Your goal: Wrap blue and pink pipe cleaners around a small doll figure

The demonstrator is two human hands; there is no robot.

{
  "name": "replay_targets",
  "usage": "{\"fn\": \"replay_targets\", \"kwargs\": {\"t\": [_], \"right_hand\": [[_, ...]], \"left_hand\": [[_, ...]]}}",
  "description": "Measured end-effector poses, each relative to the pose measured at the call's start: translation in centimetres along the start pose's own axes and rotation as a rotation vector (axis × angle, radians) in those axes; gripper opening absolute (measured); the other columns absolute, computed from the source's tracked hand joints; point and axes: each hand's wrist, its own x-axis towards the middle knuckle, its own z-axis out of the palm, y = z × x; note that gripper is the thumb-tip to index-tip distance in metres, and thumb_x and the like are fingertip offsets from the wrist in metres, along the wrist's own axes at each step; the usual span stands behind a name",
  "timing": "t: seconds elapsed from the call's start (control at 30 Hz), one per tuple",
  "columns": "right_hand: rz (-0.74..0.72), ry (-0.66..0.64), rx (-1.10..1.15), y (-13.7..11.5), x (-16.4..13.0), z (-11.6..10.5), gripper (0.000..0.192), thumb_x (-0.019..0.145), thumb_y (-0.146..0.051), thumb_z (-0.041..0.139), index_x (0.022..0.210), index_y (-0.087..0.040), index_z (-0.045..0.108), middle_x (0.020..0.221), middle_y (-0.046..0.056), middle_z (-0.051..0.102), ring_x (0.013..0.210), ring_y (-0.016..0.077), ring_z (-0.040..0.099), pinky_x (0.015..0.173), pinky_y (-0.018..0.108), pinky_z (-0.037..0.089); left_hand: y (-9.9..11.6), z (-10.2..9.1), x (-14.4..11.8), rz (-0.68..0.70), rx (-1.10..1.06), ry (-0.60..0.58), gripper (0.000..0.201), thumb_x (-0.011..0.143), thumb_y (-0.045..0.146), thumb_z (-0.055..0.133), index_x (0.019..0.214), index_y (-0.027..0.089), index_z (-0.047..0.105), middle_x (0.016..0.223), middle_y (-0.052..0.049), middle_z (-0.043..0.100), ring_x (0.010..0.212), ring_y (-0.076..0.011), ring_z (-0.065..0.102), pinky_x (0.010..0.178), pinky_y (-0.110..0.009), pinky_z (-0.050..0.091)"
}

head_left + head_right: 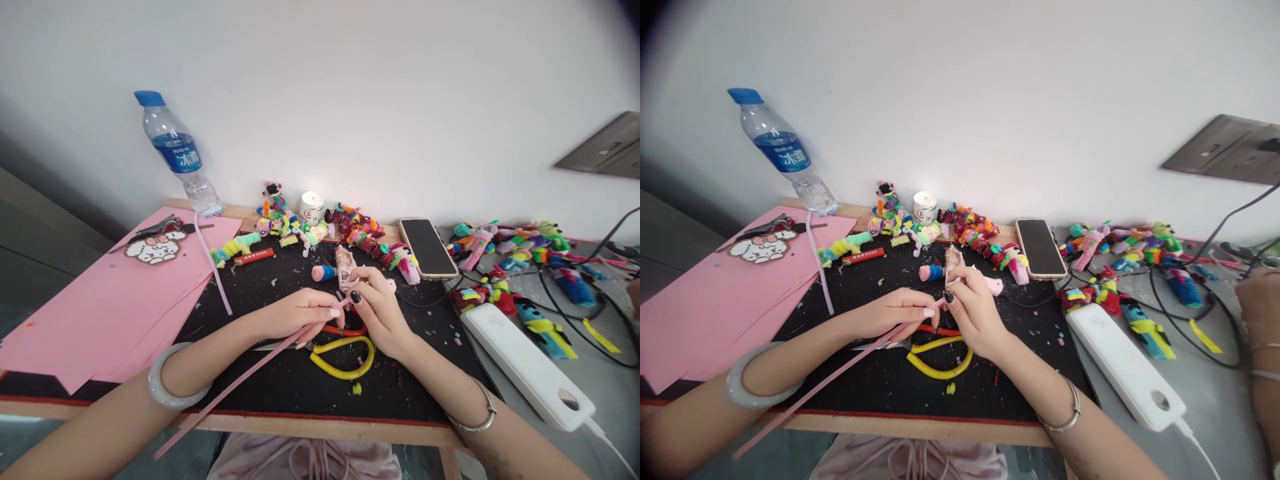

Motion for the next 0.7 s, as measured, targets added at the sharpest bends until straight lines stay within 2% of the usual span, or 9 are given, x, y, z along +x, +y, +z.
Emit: {"fn": "replay_targets", "kwargs": {"t": [0.53, 0.7], "right_hand": [[-0.008, 0.018, 0.027, -0.03, -0.01, 0.34, 0.013, 0.086, -0.016, 0.044, 0.075, -0.019, 0.051, 0.092, 0.007, 0.047, 0.087, 0.0195, 0.048, 0.078, 0.037, 0.042], [0.009, 0.007, 0.057, 0.07, -0.03, 0.06, 0.019, 0.09, -0.02, 0.036, 0.082, -0.018, 0.053, 0.098, 0.008, 0.047, 0.09, 0.0197, 0.048, 0.081, 0.039, 0.041]], "left_hand": [[-0.13, 0.26, 0.07, 0.004, 0.015, -0.016, 0.03, 0.088, 0.038, 0.043, 0.085, 0.011, 0.057, 0.034, 0.007, 0.044, 0.027, -0.0051, 0.037, 0.036, -0.015, 0.025], [0.08, 0.15, -0.07, -0.001, 0.015, 0.006, 0.03, 0.089, 0.037, 0.041, 0.085, 0.012, 0.057, 0.035, 0.007, 0.045, 0.025, -0.0048, 0.035, 0.035, -0.016, 0.026]]}}
